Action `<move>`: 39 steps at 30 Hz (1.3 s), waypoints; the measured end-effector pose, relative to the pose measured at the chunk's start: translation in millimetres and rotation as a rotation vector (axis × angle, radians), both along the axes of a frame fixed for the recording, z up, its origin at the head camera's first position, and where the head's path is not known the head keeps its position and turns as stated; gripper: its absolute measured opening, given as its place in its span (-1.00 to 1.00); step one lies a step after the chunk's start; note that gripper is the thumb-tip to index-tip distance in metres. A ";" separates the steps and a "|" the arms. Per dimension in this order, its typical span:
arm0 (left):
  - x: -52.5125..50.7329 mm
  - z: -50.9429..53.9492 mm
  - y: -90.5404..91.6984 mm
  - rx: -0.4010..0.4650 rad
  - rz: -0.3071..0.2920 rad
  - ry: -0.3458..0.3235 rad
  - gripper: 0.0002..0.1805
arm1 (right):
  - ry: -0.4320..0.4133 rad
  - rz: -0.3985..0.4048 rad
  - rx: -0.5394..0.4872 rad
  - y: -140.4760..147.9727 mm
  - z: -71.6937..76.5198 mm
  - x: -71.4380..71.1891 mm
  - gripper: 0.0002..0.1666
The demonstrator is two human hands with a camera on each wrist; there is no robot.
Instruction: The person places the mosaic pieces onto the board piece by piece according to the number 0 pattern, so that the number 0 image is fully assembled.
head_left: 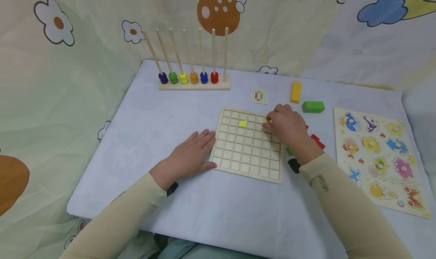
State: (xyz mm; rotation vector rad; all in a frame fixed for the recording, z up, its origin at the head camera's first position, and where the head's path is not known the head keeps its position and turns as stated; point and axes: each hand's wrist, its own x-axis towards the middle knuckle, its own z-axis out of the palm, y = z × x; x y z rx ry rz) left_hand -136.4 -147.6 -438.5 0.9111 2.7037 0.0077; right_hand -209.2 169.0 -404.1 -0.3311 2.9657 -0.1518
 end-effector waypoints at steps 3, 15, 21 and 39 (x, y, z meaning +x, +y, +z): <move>-0.2 -0.8 0.0 0.000 -0.002 0.002 -0.02 | -0.007 -0.002 0.009 -6.7 -3.5 -1.4 -0.55; -0.3 -0.7 0.7 0.010 -0.002 -0.011 -0.03 | -0.020 0.018 0.024 -18.8 -11.8 -1.3 -0.56; -0.5 -2.8 0.3 0.010 -0.002 -0.007 -0.03 | -0.008 0.039 0.046 -20.7 -15.5 -0.5 -0.56; -1.1 -3.8 -0.5 0.005 0.010 -0.015 -0.03 | 0.081 0.068 0.049 -21.1 -16.3 0.4 -0.54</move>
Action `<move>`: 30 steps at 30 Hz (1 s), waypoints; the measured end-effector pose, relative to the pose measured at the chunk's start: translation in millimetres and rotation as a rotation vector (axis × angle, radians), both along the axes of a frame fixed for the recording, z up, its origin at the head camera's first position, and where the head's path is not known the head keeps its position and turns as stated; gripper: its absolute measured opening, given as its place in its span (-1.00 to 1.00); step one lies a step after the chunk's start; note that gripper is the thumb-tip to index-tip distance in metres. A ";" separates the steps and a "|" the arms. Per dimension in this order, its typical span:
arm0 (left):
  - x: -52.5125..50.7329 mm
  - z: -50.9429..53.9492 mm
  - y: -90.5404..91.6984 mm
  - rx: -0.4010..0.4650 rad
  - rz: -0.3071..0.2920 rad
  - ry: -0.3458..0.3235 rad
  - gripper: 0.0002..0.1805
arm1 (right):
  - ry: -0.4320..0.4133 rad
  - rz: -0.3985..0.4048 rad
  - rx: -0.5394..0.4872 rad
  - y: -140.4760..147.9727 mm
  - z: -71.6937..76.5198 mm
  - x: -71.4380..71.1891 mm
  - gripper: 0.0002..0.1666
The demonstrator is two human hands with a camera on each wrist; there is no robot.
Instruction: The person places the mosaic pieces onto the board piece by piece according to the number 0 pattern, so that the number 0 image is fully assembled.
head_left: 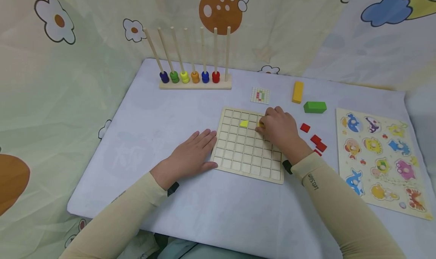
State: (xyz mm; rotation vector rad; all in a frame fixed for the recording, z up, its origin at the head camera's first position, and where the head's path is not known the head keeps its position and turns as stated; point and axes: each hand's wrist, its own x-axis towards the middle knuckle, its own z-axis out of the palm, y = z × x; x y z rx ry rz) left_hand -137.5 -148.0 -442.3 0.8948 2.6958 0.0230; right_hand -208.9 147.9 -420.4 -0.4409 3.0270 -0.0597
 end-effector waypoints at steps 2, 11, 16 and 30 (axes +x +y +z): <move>0.2 0.2 0.1 0.001 0.000 -0.001 -0.03 | -0.002 -0.007 -0.008 0.0 0.1 0.2 -0.55; 0.8 2.3 0.3 0.006 0.002 -0.010 -0.03 | -0.007 -0.015 -0.019 0.6 -0.2 1.0 -0.54; 1.2 3.0 0.4 0.007 0.003 -0.016 -0.03 | -0.016 -0.016 -0.021 2.8 0.7 1.8 -0.53; 1.2 4.3 0.7 0.006 0.007 -0.012 -0.03 | -0.017 -0.023 -0.030 0.1 0.8 3.4 -0.54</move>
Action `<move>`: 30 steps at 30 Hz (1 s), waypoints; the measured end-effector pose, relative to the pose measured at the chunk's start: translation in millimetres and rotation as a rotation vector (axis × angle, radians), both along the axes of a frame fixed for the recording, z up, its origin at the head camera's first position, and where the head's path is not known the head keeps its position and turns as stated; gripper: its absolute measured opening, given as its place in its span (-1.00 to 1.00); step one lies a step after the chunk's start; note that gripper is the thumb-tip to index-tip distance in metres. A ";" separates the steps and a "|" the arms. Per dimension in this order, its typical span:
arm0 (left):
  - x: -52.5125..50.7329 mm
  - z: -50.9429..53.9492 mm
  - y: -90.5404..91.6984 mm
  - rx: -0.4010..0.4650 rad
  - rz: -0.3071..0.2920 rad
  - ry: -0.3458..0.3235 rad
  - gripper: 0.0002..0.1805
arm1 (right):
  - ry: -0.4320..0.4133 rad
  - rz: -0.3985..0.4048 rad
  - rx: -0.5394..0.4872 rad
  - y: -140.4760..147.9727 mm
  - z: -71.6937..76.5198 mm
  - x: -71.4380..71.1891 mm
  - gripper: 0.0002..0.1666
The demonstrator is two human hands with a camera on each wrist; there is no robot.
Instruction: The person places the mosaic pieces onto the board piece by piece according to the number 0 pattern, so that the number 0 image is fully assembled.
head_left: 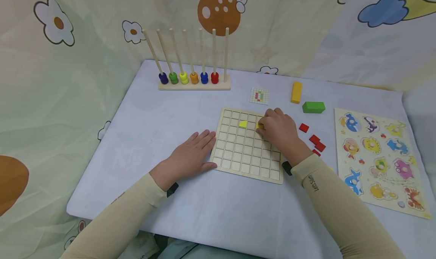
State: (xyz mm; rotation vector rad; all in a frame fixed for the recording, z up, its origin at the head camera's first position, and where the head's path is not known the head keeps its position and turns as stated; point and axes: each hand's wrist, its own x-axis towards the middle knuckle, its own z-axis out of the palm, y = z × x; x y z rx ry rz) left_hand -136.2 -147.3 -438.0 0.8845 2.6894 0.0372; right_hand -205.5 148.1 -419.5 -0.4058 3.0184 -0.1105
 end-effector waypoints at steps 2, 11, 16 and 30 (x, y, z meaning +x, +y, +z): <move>0.2 -0.2 -0.2 -0.001 0.000 0.002 -0.03 | 0.010 0.007 0.006 0.0 -1.2 0.0 -0.55; 0.4 1.1 -0.5 -0.008 -0.001 0.008 -0.03 | 0.013 0.011 0.002 2.2 -2.0 -1.0 -0.56; 1.2 2.1 0.0 -0.009 -0.004 0.007 -0.03 | 0.007 -0.008 -0.023 4.1 -2.4 -0.2 -0.54; 0.2 1.6 0.2 -0.021 -0.007 0.005 -0.03 | -0.020 -0.038 -0.058 18.6 8.7 -3.7 -0.52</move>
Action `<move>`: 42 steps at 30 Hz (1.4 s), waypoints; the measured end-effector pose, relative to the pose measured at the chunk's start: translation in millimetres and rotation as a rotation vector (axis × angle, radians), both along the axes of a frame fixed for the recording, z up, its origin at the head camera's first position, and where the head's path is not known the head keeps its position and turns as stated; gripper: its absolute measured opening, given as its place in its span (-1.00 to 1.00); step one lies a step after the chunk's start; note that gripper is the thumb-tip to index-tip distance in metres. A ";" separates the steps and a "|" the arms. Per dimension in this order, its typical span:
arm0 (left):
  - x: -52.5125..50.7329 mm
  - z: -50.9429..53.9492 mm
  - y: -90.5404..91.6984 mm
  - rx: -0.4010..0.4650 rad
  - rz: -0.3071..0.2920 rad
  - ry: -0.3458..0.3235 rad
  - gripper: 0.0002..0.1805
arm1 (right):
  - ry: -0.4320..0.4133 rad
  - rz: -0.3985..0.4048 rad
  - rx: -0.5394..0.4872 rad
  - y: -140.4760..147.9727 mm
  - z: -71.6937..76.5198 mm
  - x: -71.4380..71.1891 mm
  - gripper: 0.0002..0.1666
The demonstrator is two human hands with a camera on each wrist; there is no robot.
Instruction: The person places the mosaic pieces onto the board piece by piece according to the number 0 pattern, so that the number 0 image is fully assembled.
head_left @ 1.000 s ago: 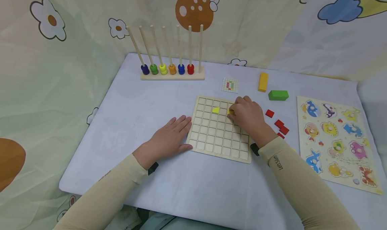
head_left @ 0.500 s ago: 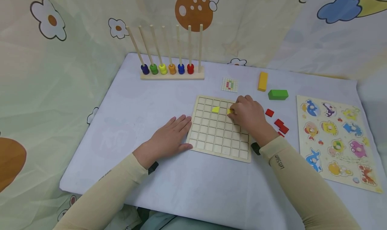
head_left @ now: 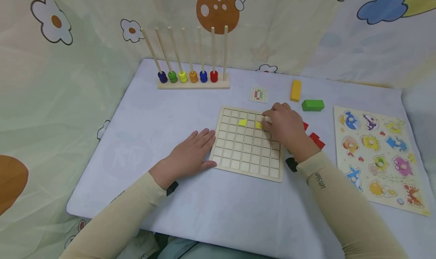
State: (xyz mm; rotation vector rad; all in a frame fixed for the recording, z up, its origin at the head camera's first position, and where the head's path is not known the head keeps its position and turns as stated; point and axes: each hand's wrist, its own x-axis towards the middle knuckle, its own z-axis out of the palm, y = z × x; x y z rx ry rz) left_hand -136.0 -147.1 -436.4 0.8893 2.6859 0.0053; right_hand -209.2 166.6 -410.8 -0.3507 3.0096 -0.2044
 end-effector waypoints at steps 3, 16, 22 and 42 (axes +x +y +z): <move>-1.0 -0.4 -0.4 -0.002 -0.002 0.007 -0.03 | 0.015 -0.034 -0.016 12.8 10.3 -2.1 -0.53; -1.9 -0.6 -1.5 -0.001 0.005 0.008 -0.03 | 0.066 -0.126 -0.015 48.0 26.7 -0.7 -0.47; -1.8 -1.4 -1.0 -0.005 0.009 0.007 -0.01 | 0.081 -0.148 0.002 56.9 28.8 1.8 -0.44; -0.5 -2.6 0.4 0.005 0.023 -0.002 0.00 | 0.012 -0.237 -0.031 96.9 20.4 9.5 -0.37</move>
